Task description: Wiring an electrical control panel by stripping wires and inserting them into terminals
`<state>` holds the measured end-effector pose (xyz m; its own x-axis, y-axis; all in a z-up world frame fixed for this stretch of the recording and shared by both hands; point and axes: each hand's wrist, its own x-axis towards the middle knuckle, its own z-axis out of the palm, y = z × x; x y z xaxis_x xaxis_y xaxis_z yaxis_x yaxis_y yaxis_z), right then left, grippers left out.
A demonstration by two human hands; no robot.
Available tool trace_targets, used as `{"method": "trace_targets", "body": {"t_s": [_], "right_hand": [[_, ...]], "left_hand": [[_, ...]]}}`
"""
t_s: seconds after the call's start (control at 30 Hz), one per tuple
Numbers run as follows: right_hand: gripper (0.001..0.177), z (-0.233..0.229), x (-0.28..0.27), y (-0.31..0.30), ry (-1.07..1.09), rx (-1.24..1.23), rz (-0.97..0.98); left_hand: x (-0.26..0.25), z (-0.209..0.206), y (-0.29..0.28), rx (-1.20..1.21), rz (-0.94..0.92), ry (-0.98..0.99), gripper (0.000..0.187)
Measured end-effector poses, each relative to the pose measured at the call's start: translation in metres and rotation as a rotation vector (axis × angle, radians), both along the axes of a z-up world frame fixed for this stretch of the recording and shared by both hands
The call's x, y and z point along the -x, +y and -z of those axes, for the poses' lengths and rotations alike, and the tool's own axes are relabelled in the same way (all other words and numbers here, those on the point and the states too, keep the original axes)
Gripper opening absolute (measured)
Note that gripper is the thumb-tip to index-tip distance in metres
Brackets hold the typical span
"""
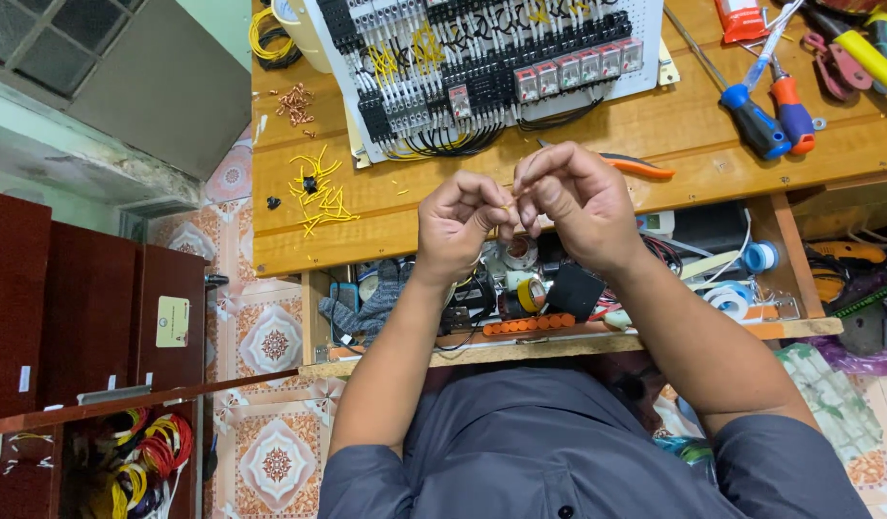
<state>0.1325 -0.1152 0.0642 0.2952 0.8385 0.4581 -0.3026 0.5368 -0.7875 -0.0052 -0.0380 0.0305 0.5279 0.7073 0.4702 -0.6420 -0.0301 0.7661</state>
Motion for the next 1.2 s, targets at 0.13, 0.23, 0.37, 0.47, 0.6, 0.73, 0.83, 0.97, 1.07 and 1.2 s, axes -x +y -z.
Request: {"method": "trace_targets", "body": {"t_s": [0.13,0.23,0.37,0.47,0.6,0.73,0.83,0.97,1.07,1.2], "right_hand": [[0.031,0.011,-0.006,0.000,0.028,0.012,-0.072],[0.041,0.010,-0.011,0.001,-0.018,0.003,-0.119],[0.016,0.014,-0.012,0.005,-0.109,0.070,0.020],[0.012,0.021,-0.013,0.012,-0.110,0.126,0.085],[0.011,0.015,-0.020,0.015,-0.161,0.200,0.182],[0.009,0.035,-0.051,0.031,-0.634,0.149,0.453],[0.013,0.040,-0.053,0.036,-1.017,0.147,0.446],[0.017,0.045,-0.047,0.039,-1.230,0.202,0.406],[0.010,0.057,-0.051,0.042,-1.285,0.207,0.439],[0.014,0.049,-0.050,0.041,-1.203,0.102,0.537]], "left_hand": [[0.002,-0.002,-0.002,0.080,0.043,-0.003,0.021],[0.002,-0.007,-0.001,0.113,0.030,0.023,0.026],[0.004,-0.014,0.003,0.110,-0.033,0.107,0.024],[0.009,-0.015,0.012,0.093,-0.055,0.185,0.022],[0.015,-0.006,0.026,0.045,-0.164,0.302,0.019],[0.021,0.012,0.049,0.001,-0.334,0.300,0.018],[0.023,0.024,0.060,0.028,-0.396,0.259,0.015],[0.025,0.028,0.059,0.067,-0.377,0.226,0.012],[0.025,0.033,0.059,0.101,-0.345,0.218,0.012],[0.021,0.042,0.060,0.133,-0.261,0.209,0.017]]}}
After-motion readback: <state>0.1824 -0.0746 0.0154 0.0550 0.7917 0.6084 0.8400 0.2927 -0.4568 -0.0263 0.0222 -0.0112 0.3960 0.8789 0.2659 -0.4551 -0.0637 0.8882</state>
